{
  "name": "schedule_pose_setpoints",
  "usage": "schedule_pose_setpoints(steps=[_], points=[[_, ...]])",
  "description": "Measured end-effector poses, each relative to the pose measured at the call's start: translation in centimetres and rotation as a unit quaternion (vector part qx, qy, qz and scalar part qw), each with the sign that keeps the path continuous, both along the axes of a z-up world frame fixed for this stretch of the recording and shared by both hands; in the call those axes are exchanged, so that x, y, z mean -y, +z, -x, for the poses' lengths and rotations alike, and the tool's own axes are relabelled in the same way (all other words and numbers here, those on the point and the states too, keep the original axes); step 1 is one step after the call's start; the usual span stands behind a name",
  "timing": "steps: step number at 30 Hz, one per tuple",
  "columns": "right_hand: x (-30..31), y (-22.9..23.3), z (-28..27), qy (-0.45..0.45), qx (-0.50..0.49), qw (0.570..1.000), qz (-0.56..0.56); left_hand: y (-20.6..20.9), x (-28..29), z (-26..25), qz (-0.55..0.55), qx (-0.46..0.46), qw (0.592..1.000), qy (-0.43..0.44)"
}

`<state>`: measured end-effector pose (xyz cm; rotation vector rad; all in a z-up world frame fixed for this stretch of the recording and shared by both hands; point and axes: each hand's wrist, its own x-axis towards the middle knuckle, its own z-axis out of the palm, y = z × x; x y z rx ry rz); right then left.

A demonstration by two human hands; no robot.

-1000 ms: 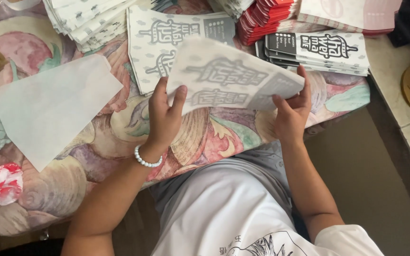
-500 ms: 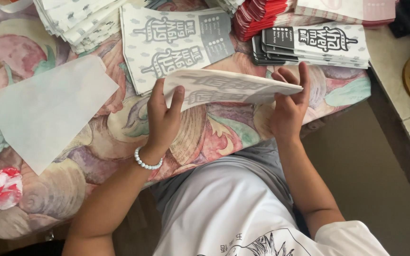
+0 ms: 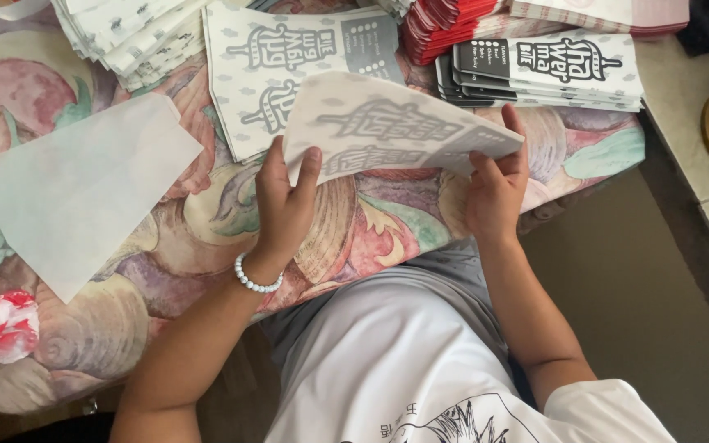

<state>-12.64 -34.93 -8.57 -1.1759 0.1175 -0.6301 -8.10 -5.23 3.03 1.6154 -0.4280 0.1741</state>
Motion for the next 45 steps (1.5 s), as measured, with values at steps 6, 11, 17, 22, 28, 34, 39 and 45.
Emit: schedule_pose_setpoints(steps=[6,11,17,22,28,34,39,45], points=[[-0.4,0.0,-0.1,0.018,0.008,1.000,0.003,0.0,0.4,0.1,-0.009,0.007,1.000,0.005],[0.2,-0.6,-0.1,-0.013,0.007,1.000,0.026,-0.9,-0.1,-0.5,-0.025,0.033,0.999,0.033],[0.4,-0.8,-0.2,-0.007,0.003,1.000,0.010,0.2,0.0,-0.4,-0.047,0.043,0.998,0.029],[0.6,-0.7,0.3,-0.020,0.002,1.000,0.019,-2.4,-1.0,-1.3,-0.044,0.033,0.998,0.021],[-1.1,1.0,0.3,0.000,-0.005,1.000,0.009,-0.7,0.3,0.0,0.001,0.024,0.999,0.023],[-0.4,0.7,0.3,-0.013,-0.017,1.000,0.011,-0.8,0.6,-0.1,0.012,0.036,0.999,0.032],[0.1,0.3,0.1,0.048,-0.048,0.998,0.003,-7.6,0.1,-1.3,0.009,0.034,0.999,0.039],[1.4,4.7,0.7,0.023,0.037,0.986,0.158,-6.9,0.5,-1.5,0.002,0.055,0.996,0.071]])
